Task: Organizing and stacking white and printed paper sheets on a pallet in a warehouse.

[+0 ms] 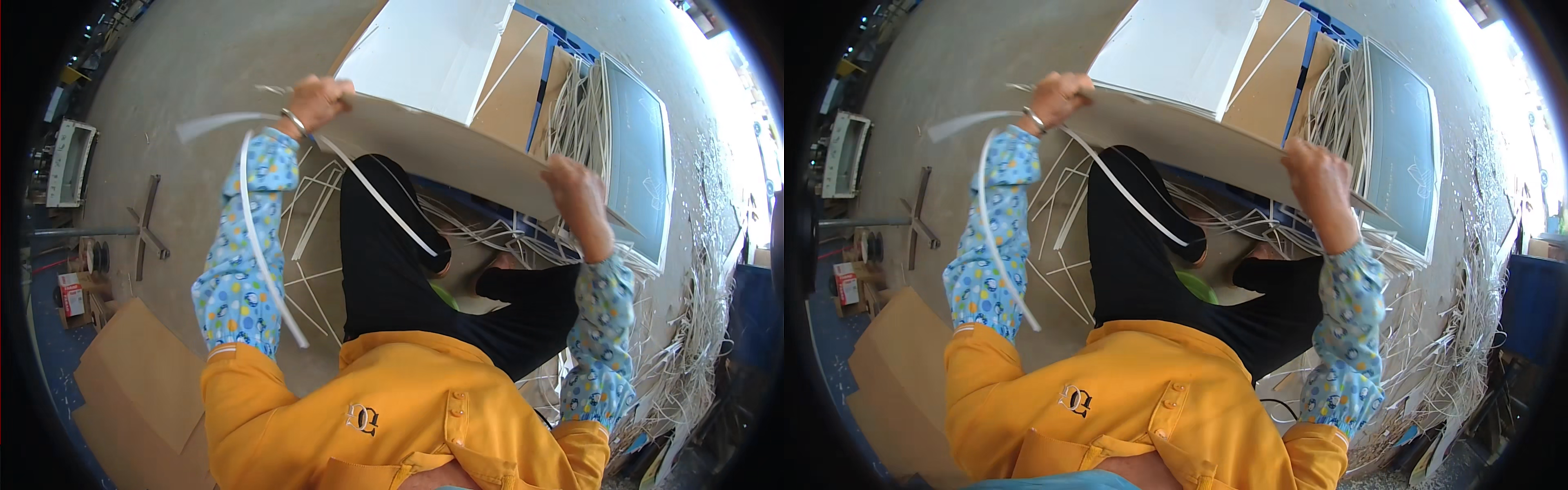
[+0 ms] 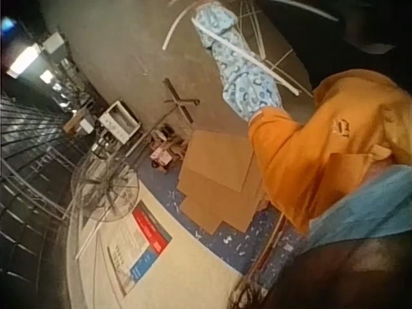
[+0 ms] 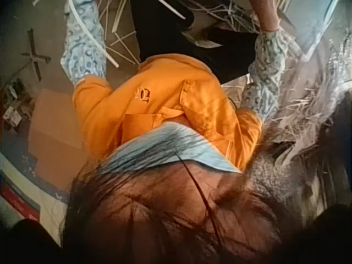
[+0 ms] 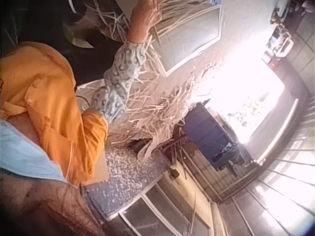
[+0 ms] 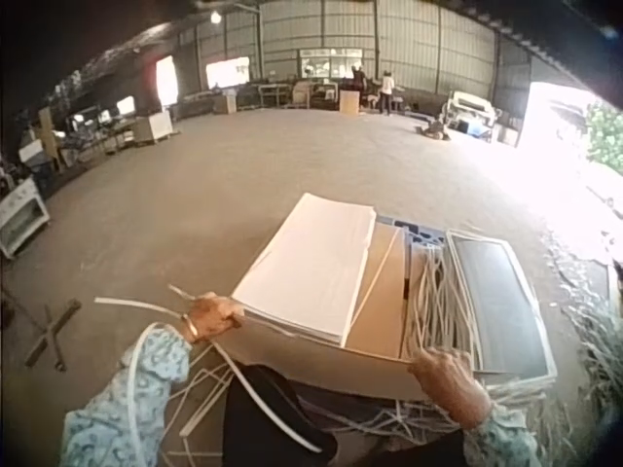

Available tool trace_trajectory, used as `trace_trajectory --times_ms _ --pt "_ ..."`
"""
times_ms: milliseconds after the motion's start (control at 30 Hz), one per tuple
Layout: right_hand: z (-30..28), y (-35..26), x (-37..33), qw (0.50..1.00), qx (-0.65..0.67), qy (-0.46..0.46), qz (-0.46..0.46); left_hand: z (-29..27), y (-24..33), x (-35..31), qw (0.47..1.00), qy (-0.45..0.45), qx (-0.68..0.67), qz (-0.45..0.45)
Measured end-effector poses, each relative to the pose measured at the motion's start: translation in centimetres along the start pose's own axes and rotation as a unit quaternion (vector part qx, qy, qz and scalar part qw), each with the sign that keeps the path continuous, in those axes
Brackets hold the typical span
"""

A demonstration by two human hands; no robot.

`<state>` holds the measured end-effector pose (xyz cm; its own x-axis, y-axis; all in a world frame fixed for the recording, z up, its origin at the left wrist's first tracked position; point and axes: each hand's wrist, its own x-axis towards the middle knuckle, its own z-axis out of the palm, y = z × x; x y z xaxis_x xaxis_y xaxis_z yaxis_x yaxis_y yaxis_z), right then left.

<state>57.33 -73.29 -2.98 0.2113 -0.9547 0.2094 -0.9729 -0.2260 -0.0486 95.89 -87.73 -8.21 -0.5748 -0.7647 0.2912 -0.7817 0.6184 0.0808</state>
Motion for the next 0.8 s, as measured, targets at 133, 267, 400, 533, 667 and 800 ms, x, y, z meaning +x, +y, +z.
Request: trace_trajectory --times_ms 133,267,400,533,667,800 --pt "3.1 0.9 0.3 0.999 -0.018 0.033 -0.034 1.9 -0.2 0.5 1.000 -0.006 0.000 0.026" --pt "1.7 1.0 1.5 1.000 -0.015 0.015 -0.007 1.2 -0.9 1.1 0.999 0.024 0.001 0.025" --pt "-1.3 0.5 1.4 1.000 -0.001 0.017 -0.003 -2.7 -0.3 1.6 0.996 0.074 0.014 0.039" --pt "1.3 -0.1 0.4 0.999 0.005 -0.043 0.025 -0.6 -0.4 0.3 0.999 0.024 -0.001 0.026" --pt "3.3 0.3 0.1 0.999 0.004 -0.047 -0.003 0.6 -0.4 0.4 0.999 -0.032 -0.003 0.003" --pt "1.8 -0.4 0.2 0.999 0.017 -0.046 -0.010 -0.1 -1.1 0.1 1.000 0.011 -0.003 0.023"
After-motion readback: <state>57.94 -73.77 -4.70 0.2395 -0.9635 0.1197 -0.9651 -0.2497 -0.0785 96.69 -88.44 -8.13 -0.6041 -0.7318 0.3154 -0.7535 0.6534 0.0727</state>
